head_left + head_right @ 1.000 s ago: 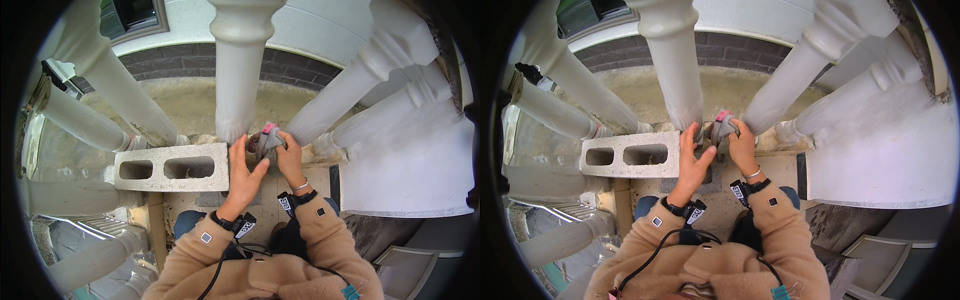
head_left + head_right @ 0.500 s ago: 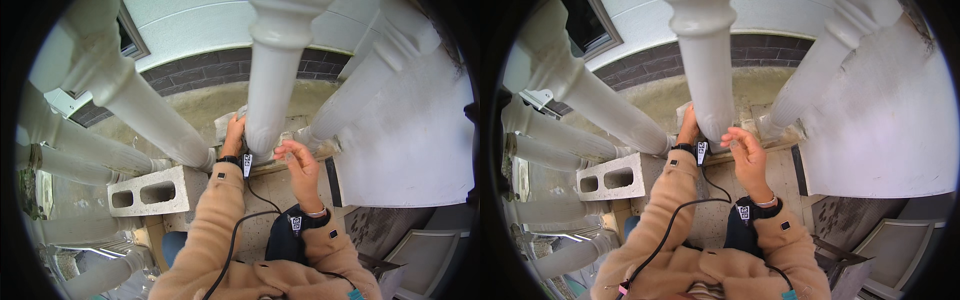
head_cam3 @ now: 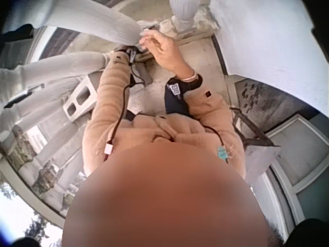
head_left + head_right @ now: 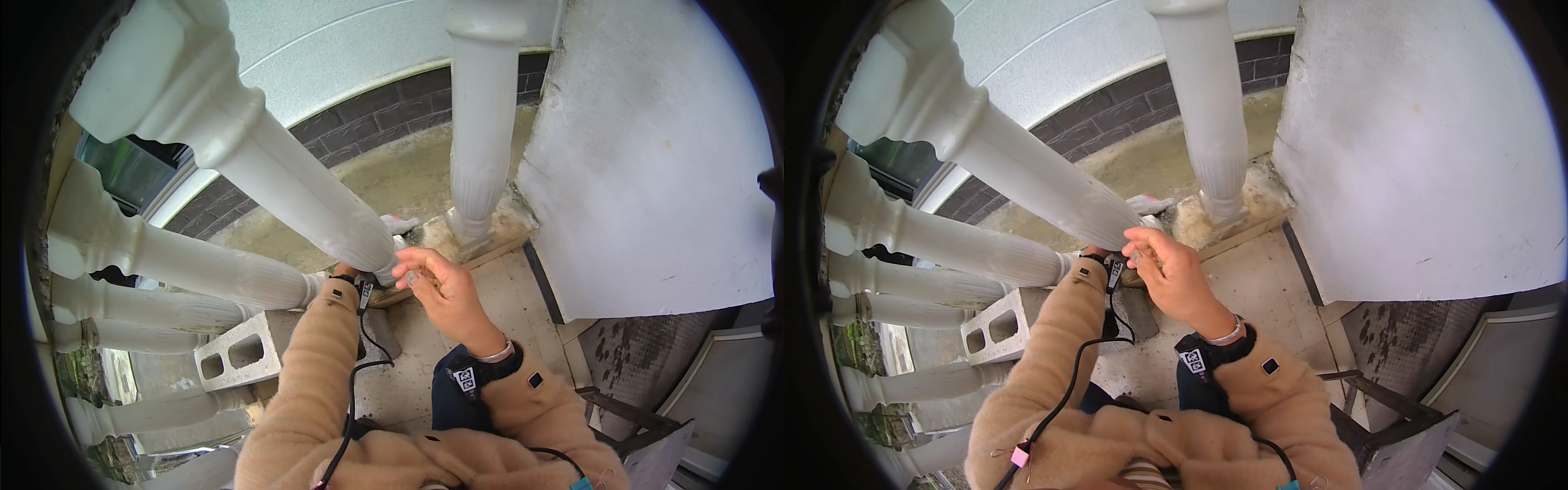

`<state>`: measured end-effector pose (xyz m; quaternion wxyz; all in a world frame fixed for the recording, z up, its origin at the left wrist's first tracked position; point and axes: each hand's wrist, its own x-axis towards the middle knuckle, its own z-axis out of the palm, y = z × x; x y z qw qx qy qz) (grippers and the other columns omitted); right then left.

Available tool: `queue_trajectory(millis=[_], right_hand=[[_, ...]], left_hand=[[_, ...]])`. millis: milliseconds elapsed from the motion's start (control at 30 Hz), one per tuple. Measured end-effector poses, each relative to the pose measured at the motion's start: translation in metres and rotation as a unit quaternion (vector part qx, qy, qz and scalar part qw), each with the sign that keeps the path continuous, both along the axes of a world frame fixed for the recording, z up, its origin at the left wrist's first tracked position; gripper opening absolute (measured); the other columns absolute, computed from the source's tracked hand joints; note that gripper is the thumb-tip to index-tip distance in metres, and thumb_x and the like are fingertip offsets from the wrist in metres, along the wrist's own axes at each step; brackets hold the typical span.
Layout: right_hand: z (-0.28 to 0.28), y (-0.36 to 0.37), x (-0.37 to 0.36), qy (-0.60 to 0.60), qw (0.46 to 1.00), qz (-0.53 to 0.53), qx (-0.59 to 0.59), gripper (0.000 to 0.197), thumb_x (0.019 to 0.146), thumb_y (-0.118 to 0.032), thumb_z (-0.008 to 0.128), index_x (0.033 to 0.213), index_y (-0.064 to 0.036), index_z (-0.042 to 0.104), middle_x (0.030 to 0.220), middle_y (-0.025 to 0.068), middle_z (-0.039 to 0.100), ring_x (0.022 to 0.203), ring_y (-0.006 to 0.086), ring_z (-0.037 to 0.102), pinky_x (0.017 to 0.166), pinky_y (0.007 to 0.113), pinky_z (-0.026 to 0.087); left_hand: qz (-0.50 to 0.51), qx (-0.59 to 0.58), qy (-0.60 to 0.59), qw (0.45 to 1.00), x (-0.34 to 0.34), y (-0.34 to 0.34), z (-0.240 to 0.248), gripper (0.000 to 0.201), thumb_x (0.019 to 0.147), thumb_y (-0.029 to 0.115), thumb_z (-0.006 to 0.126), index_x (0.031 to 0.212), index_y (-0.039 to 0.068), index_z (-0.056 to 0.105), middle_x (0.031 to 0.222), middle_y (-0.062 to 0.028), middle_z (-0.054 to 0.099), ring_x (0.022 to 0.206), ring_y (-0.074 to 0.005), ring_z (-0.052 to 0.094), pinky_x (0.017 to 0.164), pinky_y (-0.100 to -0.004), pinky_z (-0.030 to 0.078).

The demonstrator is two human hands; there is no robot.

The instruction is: The person squats on a balcony and wipes the white balusters and the base of the railing with a cloth. They move along the railing, cleaning each baluster individually and the floor area around the base.

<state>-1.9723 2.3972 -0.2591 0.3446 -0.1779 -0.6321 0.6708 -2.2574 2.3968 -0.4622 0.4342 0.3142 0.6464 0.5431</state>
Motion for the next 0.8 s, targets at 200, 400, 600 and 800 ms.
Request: queue_trajectory(millis=[200,400,600,800], right_hand=[[0.001,0.003,-0.005,0.032,0.998,0.027,-0.039,0.029,0.1,0.002,0.053,0.129,0.0007,0.057,0.107,0.009,0.068,0.091,0.0122,0.066,0.082,0.026,0.054],[0.005,-0.005,-0.025,0.102,0.992,0.028,-0.074,0.032,0.097,0.006,0.052,0.128,0.0015,0.057,0.105,0.0118,0.07,0.091,0.0151,0.069,0.081,0.028,0.055],[0.017,-0.015,-0.005,0.174,0.984,-0.023,-0.032,0.032,0.096,0.009,0.05,0.126,0.0033,0.058,0.105,0.012,0.069,0.093,0.0151,0.067,0.081,0.027,0.053],[0.022,-0.002,0.02,0.11,0.993,-0.011,0.032,0.037,0.092,0.011,0.052,0.128,0.0027,0.058,0.106,0.0123,0.069,0.094,0.0174,0.068,0.083,0.029,0.054]], left_hand=[[0.162,-0.082,-0.019,0.983,0.031,-0.081,-0.021,0.036,0.101,0.021,0.059,0.127,-0.003,0.06,0.115,-0.0096,0.068,0.093,-0.0164,0.063,0.086,-0.0322,0.051],[0.191,-0.055,-0.138,0.97,0.155,-0.134,0.072,0.04,0.102,0.02,0.062,0.131,-0.006,0.056,0.116,-0.0124,0.067,0.104,-0.0173,0.064,0.084,-0.0317,0.053],[0.255,-0.055,-0.402,0.878,0.136,-0.005,0.104,0.044,0.103,0.03,0.059,0.134,-0.001,0.055,0.124,-0.0099,0.063,0.109,-0.0201,0.061,0.096,-0.0366,0.048],[0.055,0.043,-0.249,0.966,0.123,0.162,0.052,0.048,0.101,0.035,0.059,0.129,-0.003,0.061,0.121,-0.0121,0.069,0.104,-0.0204,0.066,0.092,-0.0365,0.052]])
